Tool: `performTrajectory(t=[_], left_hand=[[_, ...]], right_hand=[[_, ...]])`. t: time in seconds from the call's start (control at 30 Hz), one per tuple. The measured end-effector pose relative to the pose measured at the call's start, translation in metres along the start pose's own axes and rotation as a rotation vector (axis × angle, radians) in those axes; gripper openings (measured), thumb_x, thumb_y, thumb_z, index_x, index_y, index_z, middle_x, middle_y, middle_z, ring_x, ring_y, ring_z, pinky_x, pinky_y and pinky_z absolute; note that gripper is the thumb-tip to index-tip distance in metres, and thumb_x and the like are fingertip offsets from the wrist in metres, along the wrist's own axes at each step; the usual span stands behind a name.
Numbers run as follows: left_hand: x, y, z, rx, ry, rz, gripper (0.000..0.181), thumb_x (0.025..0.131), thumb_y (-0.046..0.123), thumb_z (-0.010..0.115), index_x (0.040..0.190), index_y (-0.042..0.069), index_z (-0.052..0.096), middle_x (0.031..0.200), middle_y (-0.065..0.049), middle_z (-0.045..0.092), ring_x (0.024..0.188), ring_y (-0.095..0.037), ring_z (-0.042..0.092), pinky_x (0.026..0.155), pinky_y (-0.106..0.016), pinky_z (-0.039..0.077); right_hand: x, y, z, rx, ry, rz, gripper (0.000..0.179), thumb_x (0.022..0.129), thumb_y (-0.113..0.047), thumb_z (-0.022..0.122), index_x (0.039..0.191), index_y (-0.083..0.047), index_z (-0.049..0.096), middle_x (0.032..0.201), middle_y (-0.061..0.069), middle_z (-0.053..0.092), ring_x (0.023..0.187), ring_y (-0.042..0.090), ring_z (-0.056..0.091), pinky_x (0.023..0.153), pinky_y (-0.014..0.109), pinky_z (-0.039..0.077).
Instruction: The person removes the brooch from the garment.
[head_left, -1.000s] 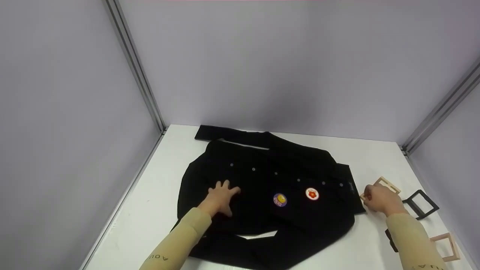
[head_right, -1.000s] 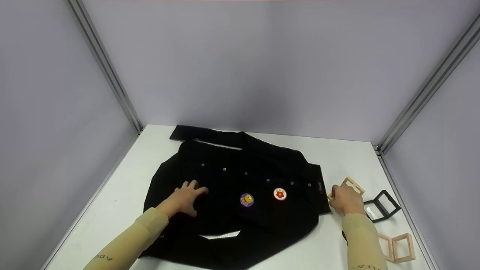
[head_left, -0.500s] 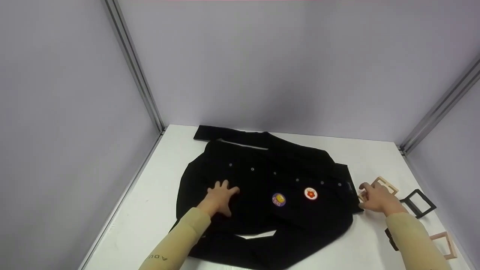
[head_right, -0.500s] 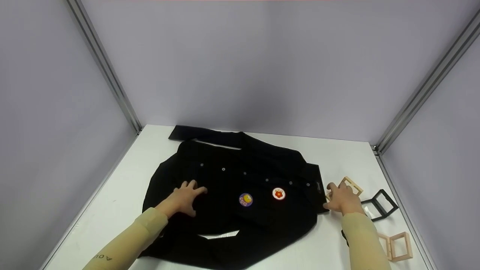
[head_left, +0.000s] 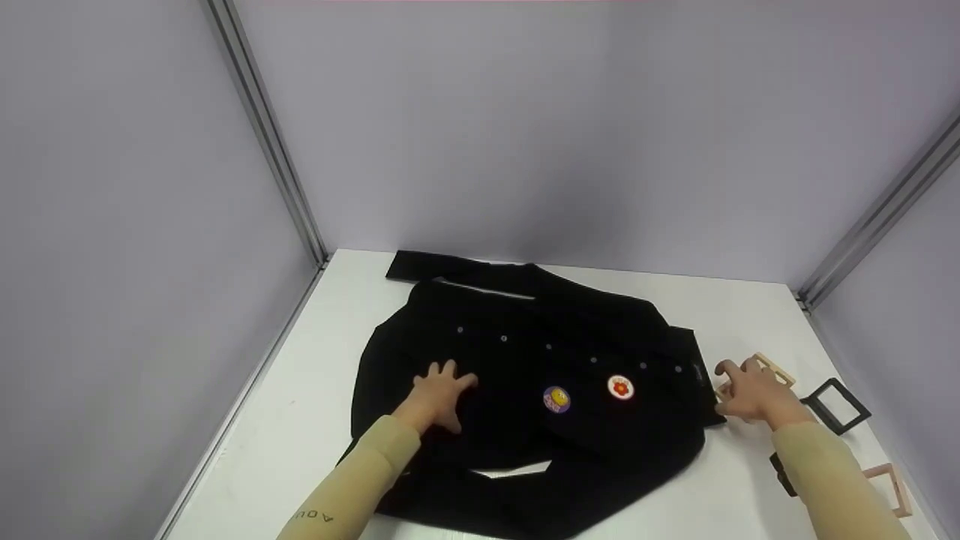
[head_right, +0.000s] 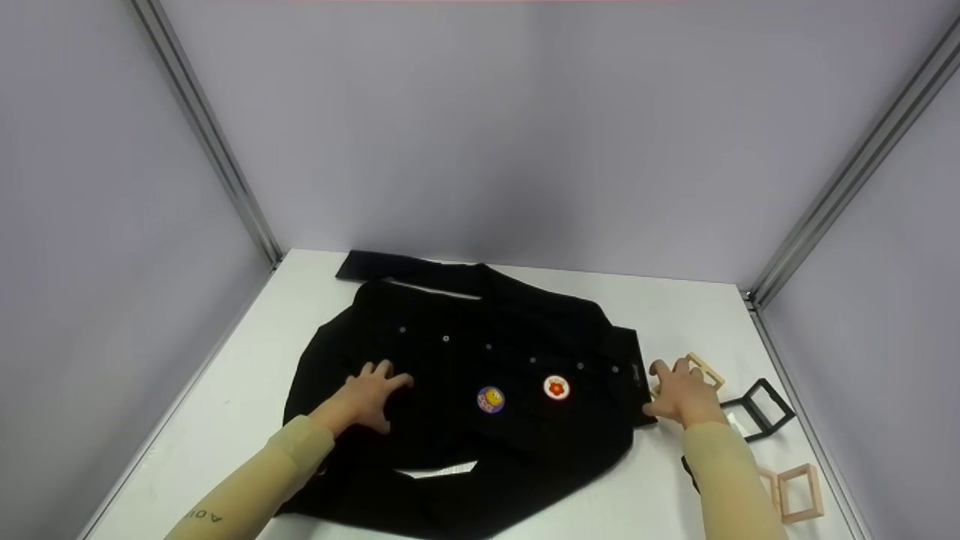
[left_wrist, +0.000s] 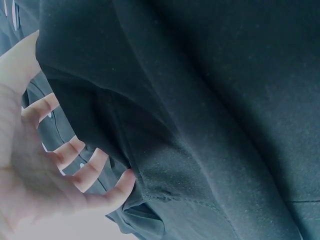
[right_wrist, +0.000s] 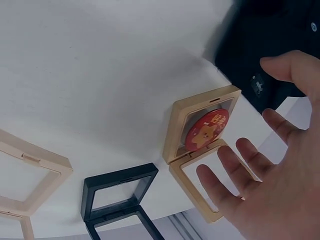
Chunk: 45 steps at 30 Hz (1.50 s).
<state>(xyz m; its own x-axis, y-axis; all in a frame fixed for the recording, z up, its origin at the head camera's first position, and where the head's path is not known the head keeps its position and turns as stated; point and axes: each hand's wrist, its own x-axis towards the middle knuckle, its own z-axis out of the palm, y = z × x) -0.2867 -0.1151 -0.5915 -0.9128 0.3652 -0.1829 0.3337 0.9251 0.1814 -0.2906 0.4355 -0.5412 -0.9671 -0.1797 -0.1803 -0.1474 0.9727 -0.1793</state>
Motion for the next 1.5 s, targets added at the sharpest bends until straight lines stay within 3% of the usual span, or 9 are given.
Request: performTrajectory(t=[0.2, 0.47, 0.8, 1.13, 1.3, 1.5], left_hand=[[0.000, 0.000, -0.001, -0.006, -0.006, 0.002, 0.084, 0.066, 0.024, 0.099, 0.140, 0.027, 0.060, 0.154, -0.023, 0.045, 0.141, -0.052, 0.046, 0.104, -0.074, 0.049], [0.000, -0.001, -0.001, -0.039, -0.018, 0.005, 0.084, 0.066, 0.023, 0.098, 0.141, 0.026, 0.060, 0.155, -0.023, 0.045, 0.142, -0.053, 0.044, 0.106, -0.075, 0.046], [0.000, -0.002, -0.004, -0.036, -0.001, 0.015, 0.081, 0.065, 0.022, 0.098, 0.138, 0.026, 0.061, 0.150, -0.022, 0.048, 0.138, -0.050, 0.047, 0.104, -0.075, 0.047], [0.000, 0.000, -0.004, -0.024, -0.041, -0.011, 0.082, 0.067, 0.024, 0.099, 0.139, 0.028, 0.060, 0.153, -0.019, 0.045, 0.142, -0.048, 0.045, 0.107, -0.072, 0.047], [0.001, -0.001, -0.004, -0.044, -0.042, -0.017, 0.083, 0.067, 0.022, 0.098, 0.140, 0.028, 0.060, 0.155, -0.020, 0.044, 0.145, -0.050, 0.042, 0.109, -0.074, 0.044], [0.000, 0.000, -0.003, -0.043, -0.040, -0.015, 0.083, 0.067, 0.022, 0.098, 0.140, 0.028, 0.060, 0.154, -0.020, 0.044, 0.144, -0.050, 0.043, 0.108, -0.073, 0.045]], right_hand=[[0.001, -0.006, -0.006, 0.012, -0.021, -0.003, 0.071, 0.076, -0.029, 0.078, 0.134, 0.000, 0.049, 0.120, 0.042, 0.046, 0.103, 0.060, 0.054, 0.073, 0.065, 0.054], [0.007, -0.016, -0.013, 0.001, -0.046, -0.018, 0.075, 0.077, -0.027, 0.082, 0.138, 0.002, 0.048, 0.121, 0.042, 0.047, 0.102, 0.055, 0.054, 0.077, 0.066, 0.055], [0.018, -0.035, -0.019, -0.022, 0.021, -0.105, 0.069, 0.072, -0.026, 0.084, 0.130, 0.000, 0.057, 0.113, 0.037, 0.055, 0.099, 0.054, 0.058, 0.083, 0.068, 0.053], [0.025, -0.049, -0.031, -0.024, 0.019, -0.107, 0.073, 0.073, -0.029, 0.085, 0.134, -0.003, 0.054, 0.115, 0.034, 0.054, 0.100, 0.051, 0.056, 0.076, 0.066, 0.054], [0.031, -0.058, -0.038, -0.047, 0.006, -0.112, 0.074, 0.075, -0.032, 0.084, 0.136, -0.004, 0.054, 0.119, 0.035, 0.053, 0.103, 0.054, 0.057, 0.078, 0.071, 0.054], [0.036, -0.069, -0.038, -0.039, -0.001, -0.131, 0.074, 0.073, -0.032, 0.084, 0.134, -0.005, 0.055, 0.121, 0.036, 0.053, 0.105, 0.055, 0.057, 0.078, 0.070, 0.054]])
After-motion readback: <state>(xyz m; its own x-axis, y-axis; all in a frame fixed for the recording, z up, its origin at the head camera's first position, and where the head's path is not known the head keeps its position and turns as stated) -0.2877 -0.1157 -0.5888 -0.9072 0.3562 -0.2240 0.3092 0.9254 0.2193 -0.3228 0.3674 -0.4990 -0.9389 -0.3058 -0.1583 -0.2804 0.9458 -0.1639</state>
